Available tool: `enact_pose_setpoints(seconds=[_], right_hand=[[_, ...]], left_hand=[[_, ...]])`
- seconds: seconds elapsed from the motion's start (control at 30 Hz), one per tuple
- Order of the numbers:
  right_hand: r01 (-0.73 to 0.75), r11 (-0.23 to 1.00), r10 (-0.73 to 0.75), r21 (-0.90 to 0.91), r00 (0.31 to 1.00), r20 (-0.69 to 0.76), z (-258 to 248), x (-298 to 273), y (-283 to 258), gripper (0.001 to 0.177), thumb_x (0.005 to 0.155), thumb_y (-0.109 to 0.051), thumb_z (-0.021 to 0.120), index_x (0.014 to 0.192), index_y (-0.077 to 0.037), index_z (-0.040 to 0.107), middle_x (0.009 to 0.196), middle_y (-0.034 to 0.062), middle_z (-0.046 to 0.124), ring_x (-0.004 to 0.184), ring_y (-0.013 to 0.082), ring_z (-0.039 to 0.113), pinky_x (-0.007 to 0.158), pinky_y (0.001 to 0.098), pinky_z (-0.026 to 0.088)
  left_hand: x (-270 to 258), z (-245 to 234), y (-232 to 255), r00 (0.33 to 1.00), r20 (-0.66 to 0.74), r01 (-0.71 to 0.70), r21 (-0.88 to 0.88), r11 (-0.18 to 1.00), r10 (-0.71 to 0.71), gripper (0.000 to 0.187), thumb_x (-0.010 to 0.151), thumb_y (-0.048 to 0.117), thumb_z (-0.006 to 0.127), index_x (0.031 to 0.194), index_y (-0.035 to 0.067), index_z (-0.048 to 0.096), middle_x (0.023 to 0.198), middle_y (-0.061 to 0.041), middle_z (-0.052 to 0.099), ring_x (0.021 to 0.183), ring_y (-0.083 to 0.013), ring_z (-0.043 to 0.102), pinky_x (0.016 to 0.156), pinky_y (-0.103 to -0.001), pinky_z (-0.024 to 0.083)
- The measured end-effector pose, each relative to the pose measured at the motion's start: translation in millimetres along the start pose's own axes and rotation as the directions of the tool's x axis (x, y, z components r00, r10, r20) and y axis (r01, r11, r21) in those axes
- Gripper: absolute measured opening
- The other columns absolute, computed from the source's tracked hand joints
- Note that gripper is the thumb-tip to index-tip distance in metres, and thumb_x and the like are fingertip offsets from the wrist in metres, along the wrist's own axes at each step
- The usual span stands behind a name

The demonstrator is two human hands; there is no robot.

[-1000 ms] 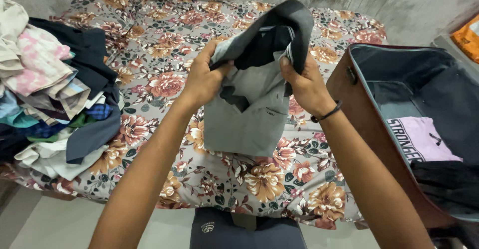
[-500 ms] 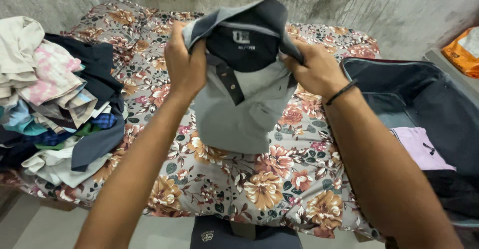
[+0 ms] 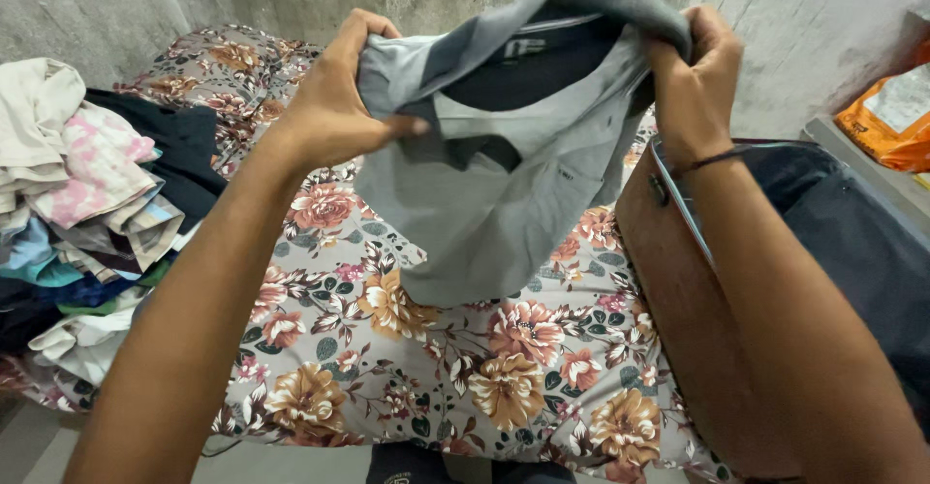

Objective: The person folds a gray polo shirt and a light purple long-sleeved shirt by hand on a bed before placing them into a suitcase.

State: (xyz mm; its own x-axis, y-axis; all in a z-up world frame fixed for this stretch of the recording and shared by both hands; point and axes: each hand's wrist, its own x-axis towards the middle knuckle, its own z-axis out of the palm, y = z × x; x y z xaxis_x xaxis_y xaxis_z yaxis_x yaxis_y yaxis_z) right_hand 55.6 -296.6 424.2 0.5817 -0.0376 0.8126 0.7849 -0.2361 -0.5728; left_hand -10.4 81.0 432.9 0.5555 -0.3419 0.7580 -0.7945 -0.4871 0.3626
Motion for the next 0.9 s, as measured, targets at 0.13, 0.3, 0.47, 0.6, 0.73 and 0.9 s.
enact_pose_setpoints(seconds=[0.13,0.3,0.47,0.6,0.73,0.9], right_hand=[[-0.091,0.990,0.117,-0.112,0.961,0.253,-7.6,7.7,-4.6,0.008,0.093,-0.006,0.070,0.089,-0.004,0.063,0.082,-0.0076,0.057,0.075,0.0024,0.051,0.065,0.0237,0.041],[-0.122,0.946,0.216,-0.299,0.928,0.303,-9.9,12.6,-30.3,0.008,0.092,-0.017,0.072,0.097,-0.011,0.071,0.085,-0.0080,0.067,0.077,0.0038,0.060,0.069,0.0235,0.049],[-0.224,0.898,0.422,-0.379,0.681,0.598,-9.2,18.0,-57.2,0.035,0.084,-0.020,0.079,0.112,-0.003,0.069,0.099,0.0011,0.069,0.093,0.0111,0.061,0.086,0.0278,0.047],[-0.412,0.902,0.372,-0.129,0.588,0.719,-21.8,23.1,-67.0,0.053,0.078,-0.006,0.071,0.129,-0.008,0.059,0.115,-0.0051,0.069,0.107,0.0062,0.064,0.095,0.0268,0.051],[-0.336,0.916,0.386,-0.219,0.589,0.710,-34.5,30.7,-48.8,0.044,0.084,-0.001,0.072,0.126,-0.005,0.059,0.107,0.0000,0.068,0.099,0.0106,0.063,0.092,0.0313,0.051],[-0.322,0.937,0.318,-0.135,0.625,0.713,-54.3,43.4,-16.6,0.029,0.093,-0.007,0.070,0.120,-0.004,0.060,0.107,0.0012,0.069,0.104,0.0096,0.065,0.100,0.0290,0.052]], left_hand=[[1.2,-5.9,-4.8,0.951,-0.280,-0.081,0.188,0.979,0.132,0.023,0.080,0.003,0.081,0.101,0.001,0.071,0.092,-0.011,0.074,0.084,-0.0201,0.073,0.075,-0.034,0.056],[7.4,-5.2,-16.5,0.918,-0.396,0.242,0.526,0.816,-0.017,0.049,0.079,0.030,0.103,0.071,-0.003,0.068,0.074,-0.015,0.071,0.067,-0.0262,0.068,0.062,-0.039,0.050],[5.5,-12.6,-19.6,0.904,-0.167,0.389,-0.051,0.920,-0.392,0.027,0.086,0.025,0.088,0.095,0.005,0.071,0.083,0.001,0.073,0.072,-0.0093,0.066,0.066,-0.030,0.053],[3.9,-25.5,-20.1,0.762,0.087,0.648,-0.092,0.756,-0.642,0.040,0.086,0.014,0.082,0.117,0.004,0.059,0.085,-0.005,0.064,0.068,-0.0197,0.052,0.060,-0.042,0.042],[5.8,-35.4,-22.6,0.865,0.159,0.481,0.012,0.877,-0.476,0.043,0.080,0.007,0.081,0.116,0.004,0.057,0.101,-0.004,0.070,0.092,-0.0149,0.065,0.079,-0.034,0.053],[12.1,-34.1,-28.4,0.913,-0.072,0.406,0.071,0.911,-0.401,0.041,0.081,0.008,0.084,0.112,0.004,0.057,0.098,-0.008,0.069,0.089,-0.0165,0.065,0.074,-0.036,0.052]])
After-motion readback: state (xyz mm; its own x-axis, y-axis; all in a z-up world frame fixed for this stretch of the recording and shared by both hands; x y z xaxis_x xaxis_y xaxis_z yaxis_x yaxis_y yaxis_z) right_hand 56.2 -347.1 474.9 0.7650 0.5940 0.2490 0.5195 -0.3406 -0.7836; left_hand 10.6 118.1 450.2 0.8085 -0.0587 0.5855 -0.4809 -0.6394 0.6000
